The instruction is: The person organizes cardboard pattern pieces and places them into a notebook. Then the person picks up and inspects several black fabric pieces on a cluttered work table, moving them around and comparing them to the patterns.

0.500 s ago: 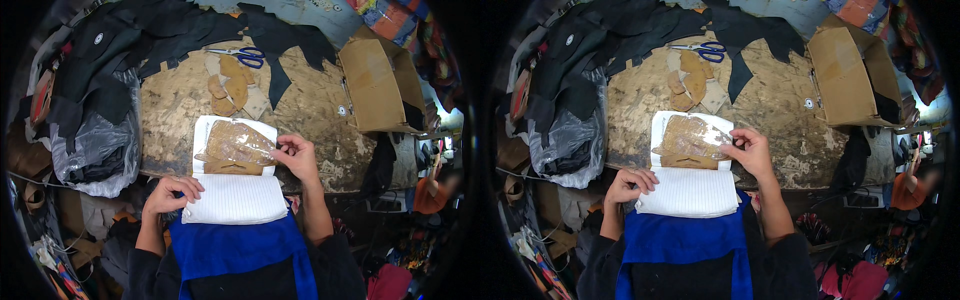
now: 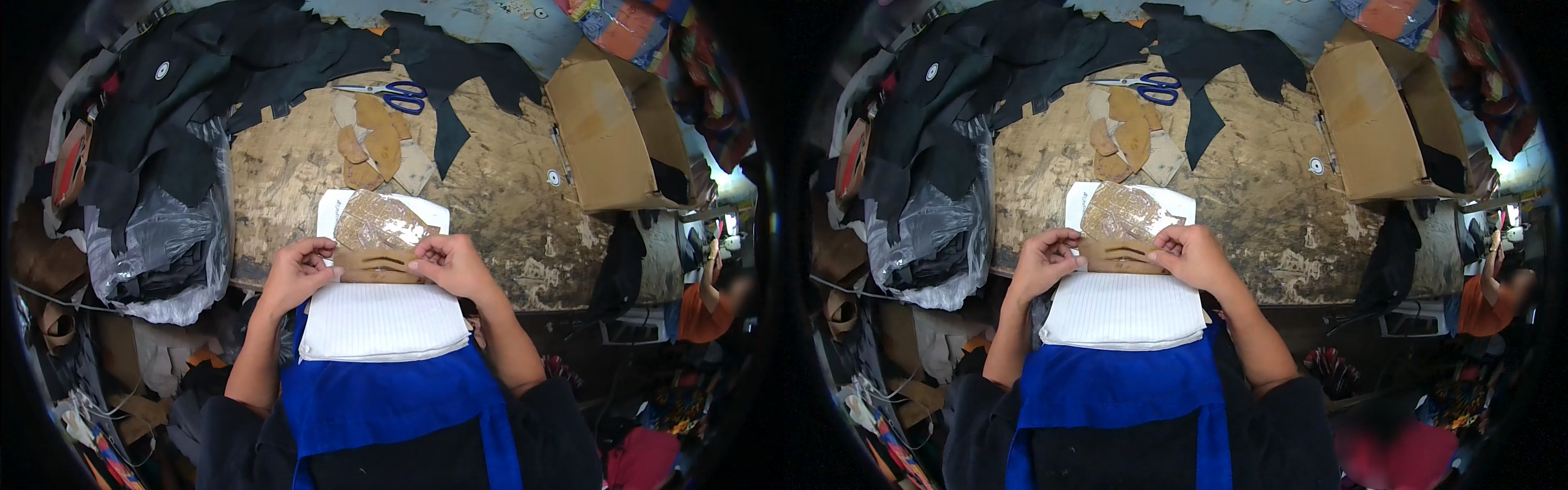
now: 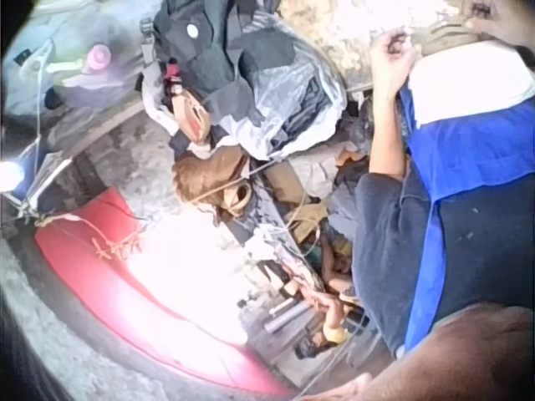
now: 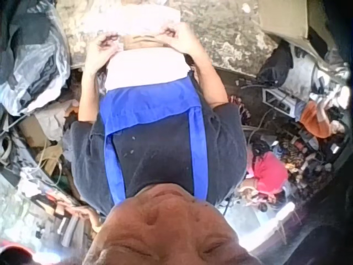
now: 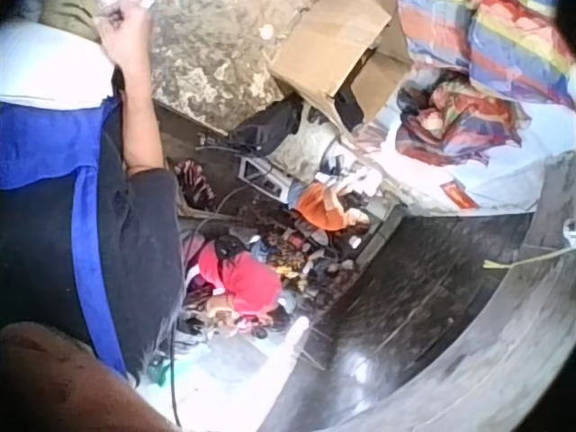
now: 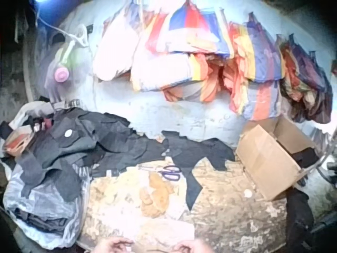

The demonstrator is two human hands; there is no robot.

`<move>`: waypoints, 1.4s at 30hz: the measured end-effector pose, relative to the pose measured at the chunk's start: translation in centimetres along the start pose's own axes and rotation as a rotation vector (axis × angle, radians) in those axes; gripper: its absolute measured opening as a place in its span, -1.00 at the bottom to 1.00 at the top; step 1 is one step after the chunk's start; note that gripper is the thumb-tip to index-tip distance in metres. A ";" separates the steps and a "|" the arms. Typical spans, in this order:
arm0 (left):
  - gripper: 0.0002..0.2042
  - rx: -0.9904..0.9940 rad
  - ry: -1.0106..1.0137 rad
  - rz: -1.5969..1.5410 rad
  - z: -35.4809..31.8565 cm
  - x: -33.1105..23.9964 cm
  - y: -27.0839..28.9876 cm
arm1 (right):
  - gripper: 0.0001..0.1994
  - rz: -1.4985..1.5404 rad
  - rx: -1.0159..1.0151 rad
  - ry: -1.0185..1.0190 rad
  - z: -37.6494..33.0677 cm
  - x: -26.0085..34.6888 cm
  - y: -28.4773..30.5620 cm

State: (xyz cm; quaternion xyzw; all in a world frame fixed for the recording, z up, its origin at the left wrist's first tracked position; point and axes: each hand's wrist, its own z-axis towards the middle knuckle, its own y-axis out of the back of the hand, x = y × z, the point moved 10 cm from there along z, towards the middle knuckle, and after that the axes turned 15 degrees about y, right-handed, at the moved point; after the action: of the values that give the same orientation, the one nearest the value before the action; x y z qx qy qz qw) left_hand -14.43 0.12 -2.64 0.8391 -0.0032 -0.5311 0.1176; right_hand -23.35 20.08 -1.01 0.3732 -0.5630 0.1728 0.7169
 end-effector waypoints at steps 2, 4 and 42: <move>-0.59 -0.001 0.004 -0.015 0.1 0.0 -0.4 | -0.88 0.256 -0.025 -0.077 0.0 -0.5 0.2; -0.59 0.016 0.063 -0.004 0.2 0.5 -0.6 | -0.90 0.350 -0.026 -0.014 0.3 0.4 0.6; -0.93 -0.009 -0.119 0.376 -2.0 -2.5 -2.6 | -0.86 0.619 -0.728 0.062 -5.0 -4.1 13.4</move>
State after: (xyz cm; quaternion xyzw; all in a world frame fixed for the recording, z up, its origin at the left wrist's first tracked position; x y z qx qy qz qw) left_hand -14.08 3.39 -0.08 0.7904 -0.1644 -0.5484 0.2180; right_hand -30.19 33.32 -0.68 -0.0926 -0.6502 0.1809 0.7321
